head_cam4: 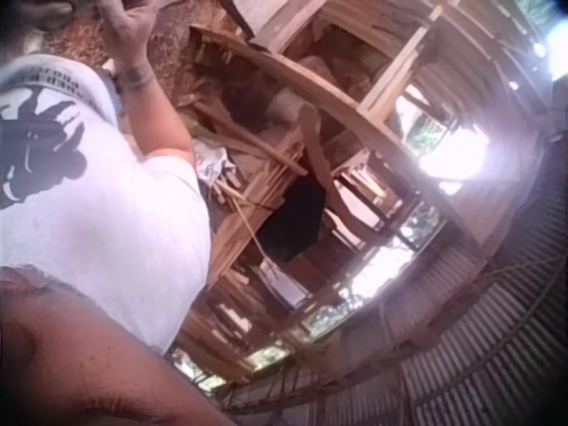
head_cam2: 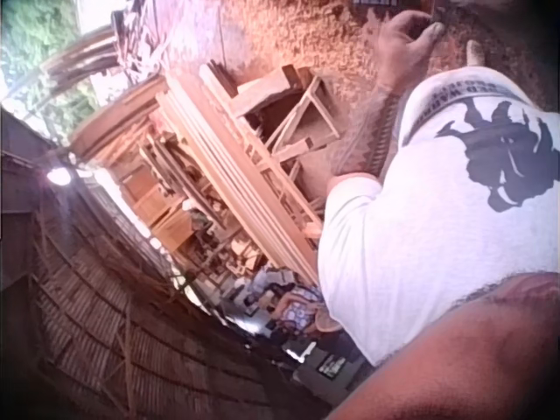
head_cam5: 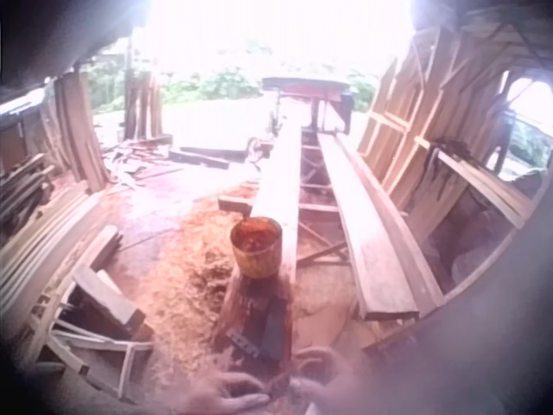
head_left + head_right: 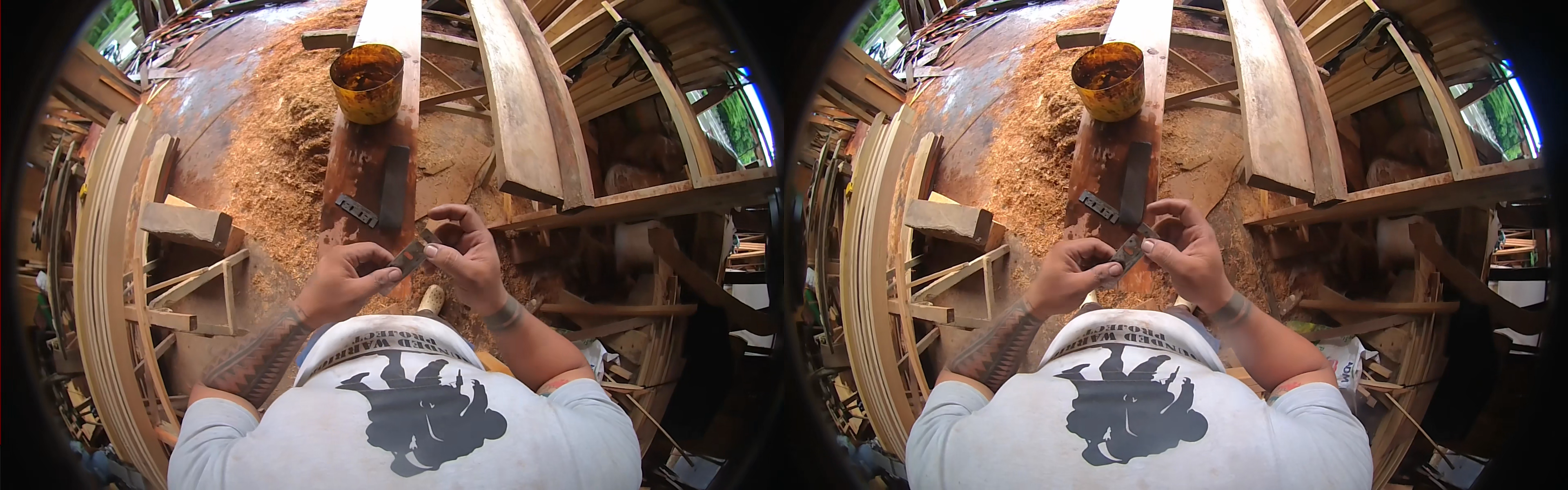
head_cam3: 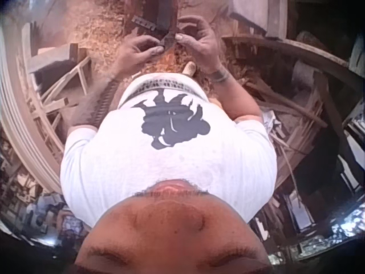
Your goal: The person assembles a metal hand plane by hand over a wooden beam, carefully positioning the blade and the lever cap into the main body.
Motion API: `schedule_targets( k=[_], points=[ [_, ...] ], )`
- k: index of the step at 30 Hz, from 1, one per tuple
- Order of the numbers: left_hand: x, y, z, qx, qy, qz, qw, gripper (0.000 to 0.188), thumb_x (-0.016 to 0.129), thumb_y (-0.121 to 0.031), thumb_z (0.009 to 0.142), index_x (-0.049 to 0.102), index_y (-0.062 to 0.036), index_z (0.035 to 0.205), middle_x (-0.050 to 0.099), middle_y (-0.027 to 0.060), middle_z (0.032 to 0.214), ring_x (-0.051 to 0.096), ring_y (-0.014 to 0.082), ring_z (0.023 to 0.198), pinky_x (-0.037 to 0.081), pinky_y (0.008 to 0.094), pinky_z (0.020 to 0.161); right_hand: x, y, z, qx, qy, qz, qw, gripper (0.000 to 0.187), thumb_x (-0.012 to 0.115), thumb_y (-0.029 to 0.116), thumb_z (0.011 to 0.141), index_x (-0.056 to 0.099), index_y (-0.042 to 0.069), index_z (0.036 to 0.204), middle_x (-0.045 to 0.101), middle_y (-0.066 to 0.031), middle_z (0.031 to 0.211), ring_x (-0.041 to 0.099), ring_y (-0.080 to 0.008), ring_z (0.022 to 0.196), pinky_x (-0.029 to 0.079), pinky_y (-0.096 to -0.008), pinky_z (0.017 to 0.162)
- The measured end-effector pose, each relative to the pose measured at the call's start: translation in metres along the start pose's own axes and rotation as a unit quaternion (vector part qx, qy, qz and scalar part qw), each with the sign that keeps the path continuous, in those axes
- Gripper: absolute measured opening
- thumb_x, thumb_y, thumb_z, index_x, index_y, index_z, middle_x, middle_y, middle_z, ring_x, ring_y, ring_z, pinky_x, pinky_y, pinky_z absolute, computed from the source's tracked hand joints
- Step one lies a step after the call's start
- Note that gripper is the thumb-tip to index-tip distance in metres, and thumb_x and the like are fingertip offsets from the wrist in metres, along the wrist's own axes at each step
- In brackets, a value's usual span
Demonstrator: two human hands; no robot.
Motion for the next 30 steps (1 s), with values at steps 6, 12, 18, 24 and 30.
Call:
schedule_targets(
  k=[6,12,18,24,30],
  points=[
    [0.01,0.056,0.017,-0.101,-0.064,-0.092,0.989,0.027,0.077,-0.024,0.11,0.082,-0.001,0.125,0.083,0.0038,0.101,0.072,0.0091,0.087,0.06,0.0286,0.079,-0.006,-0.074,0.001,0.09,-0.047,0.019,0.995,0.035,0.079,0.004,0.103,0.065,0.0,0.135,0.075,-0.0064,0.115,0.074,-0.0147,0.105,0.061,-0.032,0.094],
    [-0.048,0.055,0.075,0.163,-0.141,0.424,0.88,0.027,0.081,-0.025,0.1,0.083,-0.0006,0.11,0.079,0.0154,0.098,0.077,0.033,0.091,0.062,0.0433,0.085,-0.06,-0.093,0.066,-0.169,-0.073,-0.552,0.813,0.032,0.075,0.01,0.098,0.076,0.003,0.13,0.075,-0.0139,0.104,0.075,-0.0318,0.095,0.061,-0.0417,0.087],
    [-0.071,0.066,0.125,0.247,-0.117,0.61,0.744,0.073,0.085,-0.038,0.095,0.06,-0.0137,0.159,0.061,0.0093,0.156,0.051,0.0355,0.15,0.041,0.0498,0.125,-0.077,-0.115,0.118,-0.279,-0.015,-0.731,0.622,0.034,0.073,0.014,0.093,0.08,0.011,0.127,0.066,-0.0065,0.104,0.067,-0.029,0.103,0.056,-0.0425,0.091],
    [-0.07,0.087,0.136,0.2,-0.047,0.665,0.718,0.081,0.077,-0.057,0.098,0.056,-0.015,0.164,0.057,0.0057,0.164,0.043,0.0361,0.159,0.032,0.0567,0.128,-0.08,-0.128,0.116,-0.298,0.027,-0.775,0.557,0.042,0.073,0.017,0.089,0.079,0.017,0.131,0.066,-0.0029,0.111,0.064,-0.0259,0.109,0.051,-0.0429,0.098],
    [-0.07,0.094,0.13,0.218,-0.052,0.672,0.706,0.083,0.074,-0.062,0.098,0.056,-0.0153,0.164,0.057,0.005,0.167,0.043,0.0357,0.161,0.031,0.0583,0.128,-0.078,-0.125,0.107,-0.306,0.055,-0.759,0.572,0.043,0.072,0.019,0.089,0.077,0.012,0.131,0.066,-0.0035,0.116,0.061,-0.0266,0.116,0.047,-0.0445,0.102]
  ],
)
Point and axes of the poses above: each hand's wrist, its own z-axis towards the middle knuckle, its own x-axis out of the palm, y = z × x, the point moved 2 cm from there along z, towards the middle knuckle
